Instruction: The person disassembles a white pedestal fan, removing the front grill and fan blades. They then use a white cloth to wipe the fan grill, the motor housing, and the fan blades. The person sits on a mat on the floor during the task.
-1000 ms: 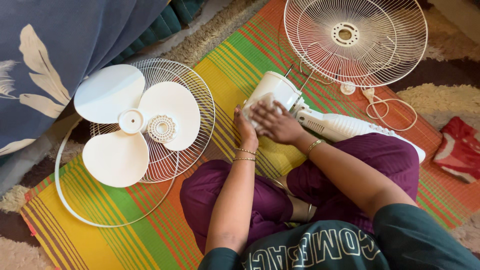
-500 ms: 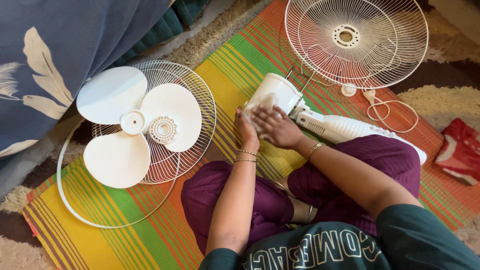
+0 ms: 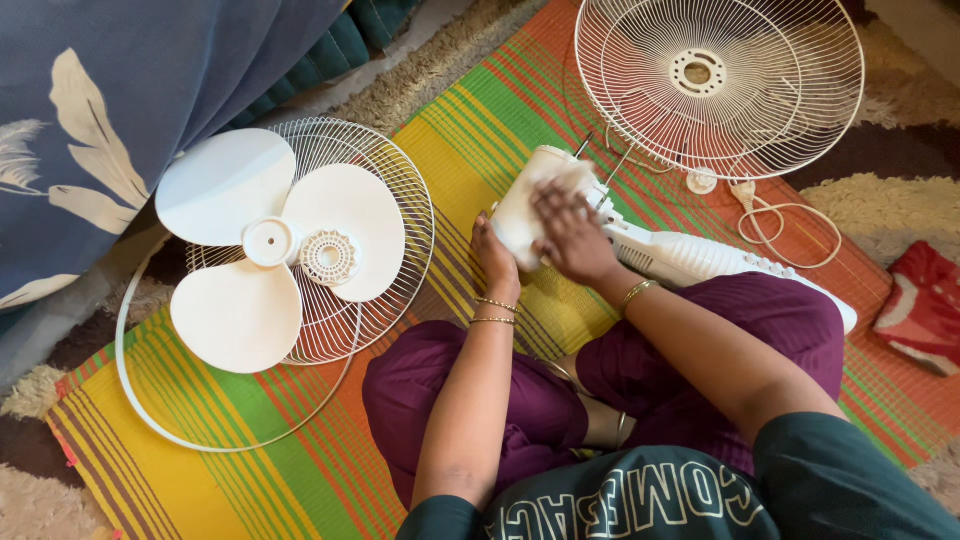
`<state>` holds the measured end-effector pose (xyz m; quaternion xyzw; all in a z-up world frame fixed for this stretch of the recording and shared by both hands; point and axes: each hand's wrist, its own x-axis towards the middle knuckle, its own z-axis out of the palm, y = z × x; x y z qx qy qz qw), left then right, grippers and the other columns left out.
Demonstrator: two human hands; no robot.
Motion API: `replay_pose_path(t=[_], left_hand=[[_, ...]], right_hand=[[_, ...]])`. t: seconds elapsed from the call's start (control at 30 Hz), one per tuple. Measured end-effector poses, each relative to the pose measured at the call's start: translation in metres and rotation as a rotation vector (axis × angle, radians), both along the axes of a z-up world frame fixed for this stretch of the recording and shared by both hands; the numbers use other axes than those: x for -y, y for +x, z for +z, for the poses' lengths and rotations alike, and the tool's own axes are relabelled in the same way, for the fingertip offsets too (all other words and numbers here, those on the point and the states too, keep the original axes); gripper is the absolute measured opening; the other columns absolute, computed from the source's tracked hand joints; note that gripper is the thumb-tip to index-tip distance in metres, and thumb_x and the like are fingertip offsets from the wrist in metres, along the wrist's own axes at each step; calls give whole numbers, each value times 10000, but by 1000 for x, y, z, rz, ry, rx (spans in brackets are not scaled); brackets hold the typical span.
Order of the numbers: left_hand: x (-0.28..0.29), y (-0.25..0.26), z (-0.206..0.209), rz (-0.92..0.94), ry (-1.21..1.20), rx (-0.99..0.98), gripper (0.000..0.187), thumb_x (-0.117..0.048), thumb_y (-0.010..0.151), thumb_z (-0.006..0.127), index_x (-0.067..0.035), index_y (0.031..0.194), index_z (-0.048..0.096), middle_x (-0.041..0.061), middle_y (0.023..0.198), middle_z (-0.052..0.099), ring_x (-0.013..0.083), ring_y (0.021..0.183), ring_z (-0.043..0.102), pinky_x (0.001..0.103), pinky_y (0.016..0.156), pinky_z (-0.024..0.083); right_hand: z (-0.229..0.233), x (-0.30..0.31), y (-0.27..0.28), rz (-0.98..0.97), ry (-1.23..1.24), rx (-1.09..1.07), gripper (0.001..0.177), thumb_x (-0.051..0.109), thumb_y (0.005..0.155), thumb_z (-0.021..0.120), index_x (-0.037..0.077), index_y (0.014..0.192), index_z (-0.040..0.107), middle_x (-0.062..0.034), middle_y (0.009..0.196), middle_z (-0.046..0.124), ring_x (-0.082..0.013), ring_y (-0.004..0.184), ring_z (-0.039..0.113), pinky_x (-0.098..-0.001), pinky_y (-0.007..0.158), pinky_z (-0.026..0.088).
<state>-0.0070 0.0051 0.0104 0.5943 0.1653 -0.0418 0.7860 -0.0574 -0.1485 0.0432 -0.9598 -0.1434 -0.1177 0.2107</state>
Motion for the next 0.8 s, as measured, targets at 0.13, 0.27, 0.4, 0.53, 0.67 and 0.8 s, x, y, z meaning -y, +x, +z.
replay_pose_path(t=[0.13,0.27,0.4,0.53,0.67,0.8], left_hand=[[-5,-1,4,-51,107,-4,610,-440,1087,320,59,1375,522,221,1383,576,286,1251,589,400,1049,492],[-7,5,2,1,-27,-79,622,-462,1079,293,30,1381,524,200,1372,585,275,1254,590,400,1063,473],[-2,4,-4,70,-9,-248,592,-463,1062,295,-33,1440,445,150,1392,548,248,1280,578,396,1095,456],[-1,2,-4,116,-22,-296,633,-473,1036,384,36,1378,542,177,1336,632,277,1205,629,411,1040,484],[-6,1,-5,48,60,-262,627,-483,1025,411,24,1367,549,169,1336,627,256,1186,628,395,1009,482],[-9,0,-13,-33,130,-141,626,-487,1030,416,41,1313,596,218,1266,671,296,1101,670,414,950,530]], right_hand=[[-7,-16,-5,226,-226,23,662,536,1053,351,171,1604,308,-55,1701,244,-231,1594,156,-513,1274,57],[2,-11,6,175,-224,35,694,565,1025,354,191,1607,305,-45,1685,237,-219,1568,153,-519,1245,39],[13,6,9,-95,-104,-59,633,490,1071,334,194,1630,295,-41,1720,216,-222,1594,125,-532,1253,15],[10,-7,-7,-246,-82,-83,704,508,1059,326,105,1628,235,-119,1716,153,-294,1588,63,-544,1234,-17],[3,-30,-36,-169,0,-34,759,485,1069,305,-13,1624,164,-253,1693,65,-393,1565,-8,-538,1228,-31],[3,-42,-49,-30,-44,-66,720,464,1073,350,11,1613,205,-203,1696,126,-364,1580,30,-525,1249,22]])
